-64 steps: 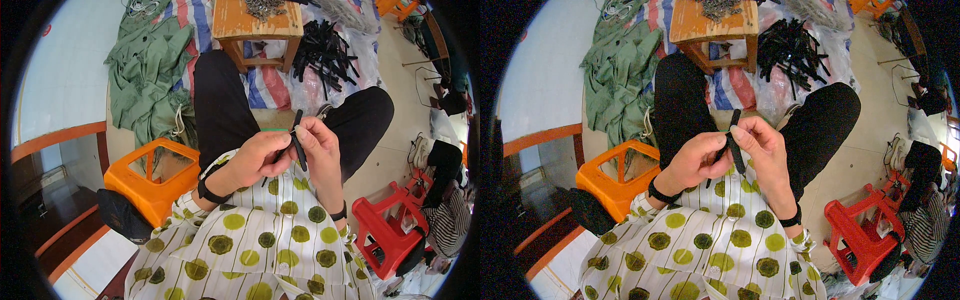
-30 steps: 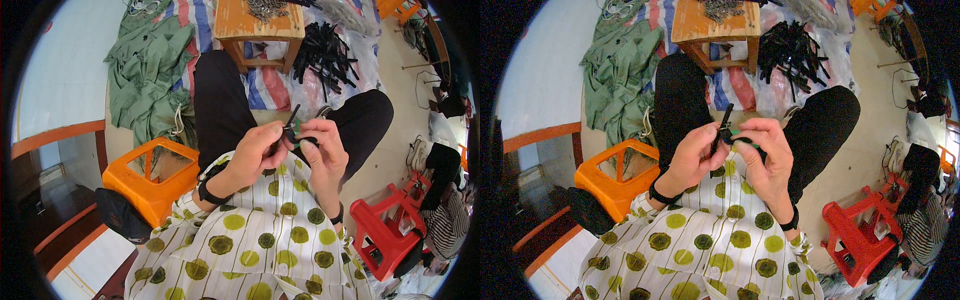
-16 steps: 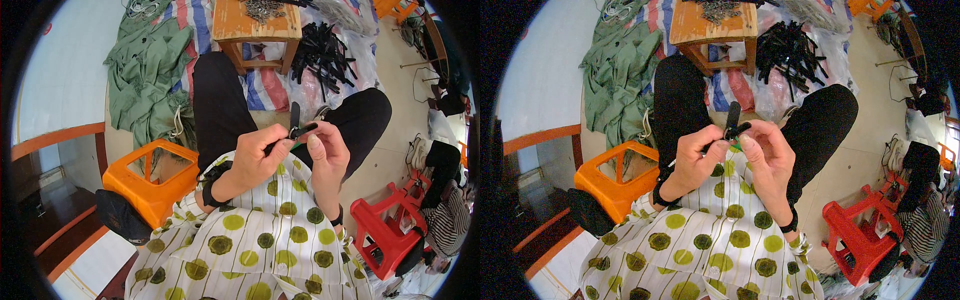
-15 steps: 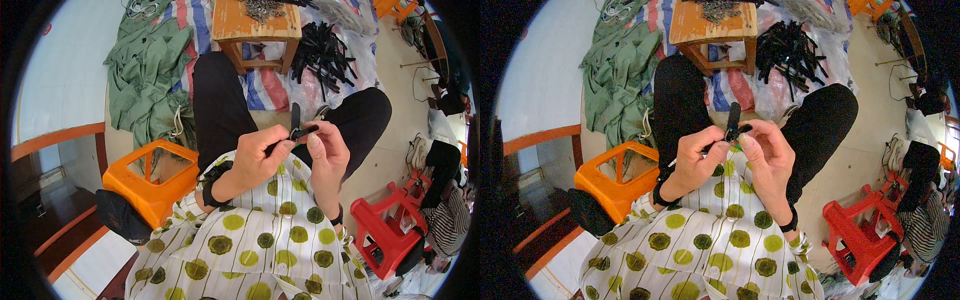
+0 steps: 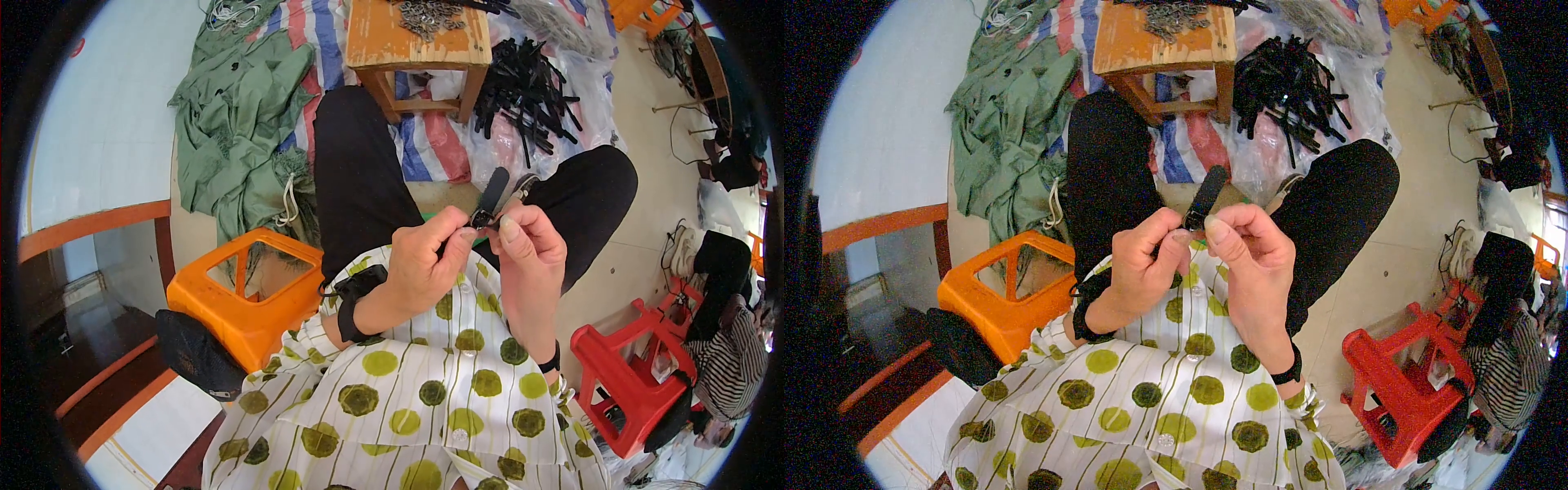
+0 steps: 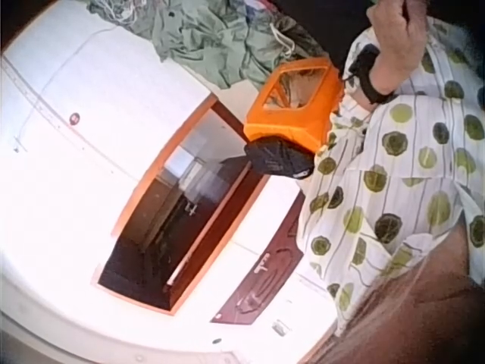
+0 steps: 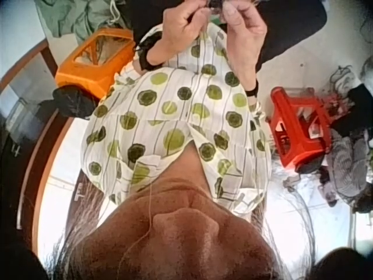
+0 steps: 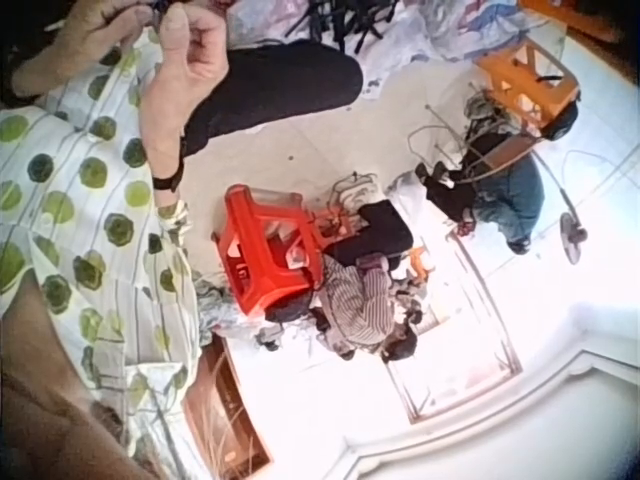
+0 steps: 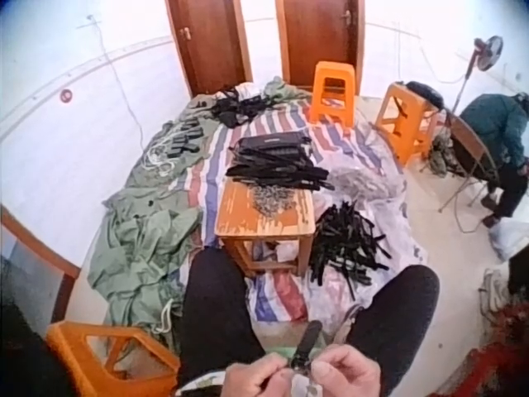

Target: Assembling small black plastic components by hand.

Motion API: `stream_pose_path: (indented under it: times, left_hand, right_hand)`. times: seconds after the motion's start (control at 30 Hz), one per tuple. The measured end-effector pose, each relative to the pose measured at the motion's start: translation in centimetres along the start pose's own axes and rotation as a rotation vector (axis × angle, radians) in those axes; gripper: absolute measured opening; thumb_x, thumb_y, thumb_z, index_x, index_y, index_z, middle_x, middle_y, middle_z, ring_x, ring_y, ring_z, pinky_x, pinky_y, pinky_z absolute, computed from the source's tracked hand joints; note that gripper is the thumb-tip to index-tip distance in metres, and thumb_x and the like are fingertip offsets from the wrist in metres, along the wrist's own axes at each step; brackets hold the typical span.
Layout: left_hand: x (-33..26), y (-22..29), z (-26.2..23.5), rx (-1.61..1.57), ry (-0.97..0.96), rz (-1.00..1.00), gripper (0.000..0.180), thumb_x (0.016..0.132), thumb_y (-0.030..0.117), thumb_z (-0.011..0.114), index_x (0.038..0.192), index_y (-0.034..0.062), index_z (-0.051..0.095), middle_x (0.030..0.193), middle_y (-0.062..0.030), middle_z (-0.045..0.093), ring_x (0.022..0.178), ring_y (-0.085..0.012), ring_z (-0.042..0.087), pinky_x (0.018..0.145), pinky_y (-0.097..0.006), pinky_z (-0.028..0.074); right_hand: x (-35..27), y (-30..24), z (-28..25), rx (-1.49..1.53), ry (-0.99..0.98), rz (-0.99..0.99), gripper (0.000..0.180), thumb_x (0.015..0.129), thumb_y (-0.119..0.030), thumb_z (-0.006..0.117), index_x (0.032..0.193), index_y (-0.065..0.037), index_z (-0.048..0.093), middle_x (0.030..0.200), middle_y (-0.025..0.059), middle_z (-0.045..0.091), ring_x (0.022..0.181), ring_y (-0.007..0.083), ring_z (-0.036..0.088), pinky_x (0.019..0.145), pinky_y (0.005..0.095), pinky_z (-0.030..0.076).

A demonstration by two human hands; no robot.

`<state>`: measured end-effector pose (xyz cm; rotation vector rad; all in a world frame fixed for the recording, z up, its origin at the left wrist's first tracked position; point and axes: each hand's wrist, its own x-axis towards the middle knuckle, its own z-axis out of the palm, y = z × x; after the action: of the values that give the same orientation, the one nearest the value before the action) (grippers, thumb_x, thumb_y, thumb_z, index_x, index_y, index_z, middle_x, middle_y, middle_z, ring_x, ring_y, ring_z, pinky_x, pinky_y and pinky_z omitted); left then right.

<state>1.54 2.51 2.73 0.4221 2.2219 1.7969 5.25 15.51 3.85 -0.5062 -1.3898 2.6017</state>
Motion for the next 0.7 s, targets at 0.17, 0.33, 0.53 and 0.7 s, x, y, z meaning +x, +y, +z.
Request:
stream_pose_path:
  times: [0.17, 0.33, 0.53, 0.7]
  left_hand:
    - [-0.1, -0.7, 0.3, 0.052, 0.051, 0.069, 0.004, 0.084, 0.007, 0.056, 0.081, 0.0042, 0.053, 0.054, -0.0095, 0.048, 0.042, -0.0202, 0.050, 0.041, -0.029, 0.038]
    - [-0.1, -0.4, 0.3, 0.098, 0.061, 0.129, 0.003, 0.084, 0.005, 0.054, 0.086, 0.0039, 0.056, 0.054, -0.0099, 0.050, 0.043, -0.0217, 0.053, 0.042, -0.029, 0.039]
    - [-0.1, -0.8, 0.3, 0.047, 0.074, 0.182, 0.016, 0.090, 0.008, 0.046, 0.099, 0.0000, 0.057, 0.061, -0.0040, 0.058, 0.049, -0.0093, 0.055, 0.045, -0.022, 0.043]
    - [0.1, -0.8, 0.4, 0.066, 0.079, 0.237, 0.017, 0.091, 0.009, 0.047, 0.101, 0.0002, 0.057, 0.063, -0.0043, 0.059, 0.050, -0.0091, 0.056, 0.046, -0.022, 0.043]
  right_hand:
    - [-0.3, -0.7, 0.1, -0.111, -0.025, 0.111, 0.010, 0.083, -0.010, 0.063, 0.085, -0.001, 0.060, 0.075, -0.0027, 0.058, 0.066, 0.0033, 0.047, 0.062, 0.0181, 0.039]
    - [-0.4, -0.4, 0.0, -0.081, -0.032, 0.204, 0.010, 0.082, -0.010, 0.064, 0.083, -0.001, 0.062, 0.073, -0.0024, 0.058, 0.065, 0.0037, 0.047, 0.061, 0.0185, 0.038]
    - [-0.3, 0.3, -0.1, 0.020, -0.033, 0.255, 0.010, 0.083, -0.011, 0.064, 0.083, -0.001, 0.061, 0.073, -0.0007, 0.058, 0.063, 0.0055, 0.047, 0.060, 0.0196, 0.038]
    - [-0.2, 0.3, -0.3, 0.079, -0.035, 0.283, 0.012, 0.083, -0.012, 0.064, 0.084, -0.001, 0.061, 0.073, -0.0002, 0.058, 0.063, 0.0062, 0.048, 0.060, 0.0197, 0.039]
